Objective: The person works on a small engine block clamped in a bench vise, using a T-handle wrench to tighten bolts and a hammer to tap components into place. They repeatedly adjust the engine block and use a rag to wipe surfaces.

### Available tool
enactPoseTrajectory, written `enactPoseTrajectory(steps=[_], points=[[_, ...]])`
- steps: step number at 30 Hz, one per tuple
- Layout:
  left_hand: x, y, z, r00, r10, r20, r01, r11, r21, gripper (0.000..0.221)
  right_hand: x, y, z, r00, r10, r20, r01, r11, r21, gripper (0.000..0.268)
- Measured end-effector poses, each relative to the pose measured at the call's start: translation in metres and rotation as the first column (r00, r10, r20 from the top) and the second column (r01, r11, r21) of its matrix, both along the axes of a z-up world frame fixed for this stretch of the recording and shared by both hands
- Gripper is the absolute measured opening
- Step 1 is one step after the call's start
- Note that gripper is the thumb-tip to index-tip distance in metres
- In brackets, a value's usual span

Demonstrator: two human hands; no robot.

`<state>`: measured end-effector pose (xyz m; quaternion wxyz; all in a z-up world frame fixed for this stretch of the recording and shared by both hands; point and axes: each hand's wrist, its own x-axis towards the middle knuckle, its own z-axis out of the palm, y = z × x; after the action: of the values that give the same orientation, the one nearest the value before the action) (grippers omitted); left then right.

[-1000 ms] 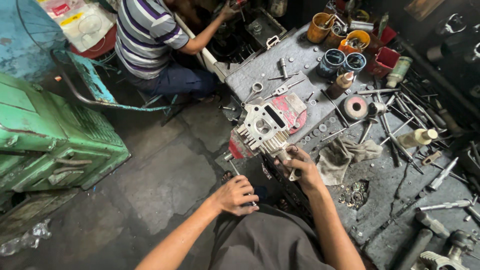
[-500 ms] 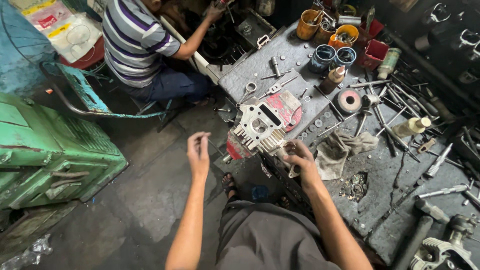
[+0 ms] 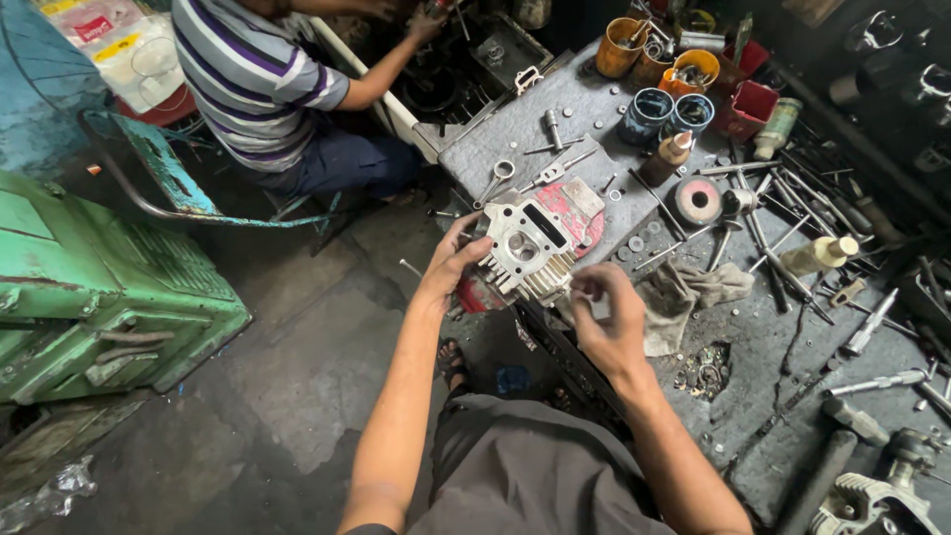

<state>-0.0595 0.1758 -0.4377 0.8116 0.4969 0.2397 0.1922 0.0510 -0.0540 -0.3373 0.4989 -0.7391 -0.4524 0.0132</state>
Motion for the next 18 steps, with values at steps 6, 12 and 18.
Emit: enactPoseTrajectory(steps=[6,12,18], points=[[0.008,0.004,-0.002,0.999,0.006,0.045,-0.004,0.999,-0.044,0.077,0.001,0.034,0.045,0.960,0.180,0.214,-0.144,0.975,-0.171,0.028],[0.011,0.011,-0.018,0.985,-0.123,0.124,0.134,0.988,-0.082,0.083,0.006,0.057,0.053,0.886,0.298,0.356,-0.181,0.928,-0.327,0.031],[0.014,0.014,-0.025,0.977,-0.133,0.166,0.155,0.979,-0.131,0.091,0.013,0.106,0.073,0.778,0.524,0.348,-0.188,0.722,-0.666,0.021]])
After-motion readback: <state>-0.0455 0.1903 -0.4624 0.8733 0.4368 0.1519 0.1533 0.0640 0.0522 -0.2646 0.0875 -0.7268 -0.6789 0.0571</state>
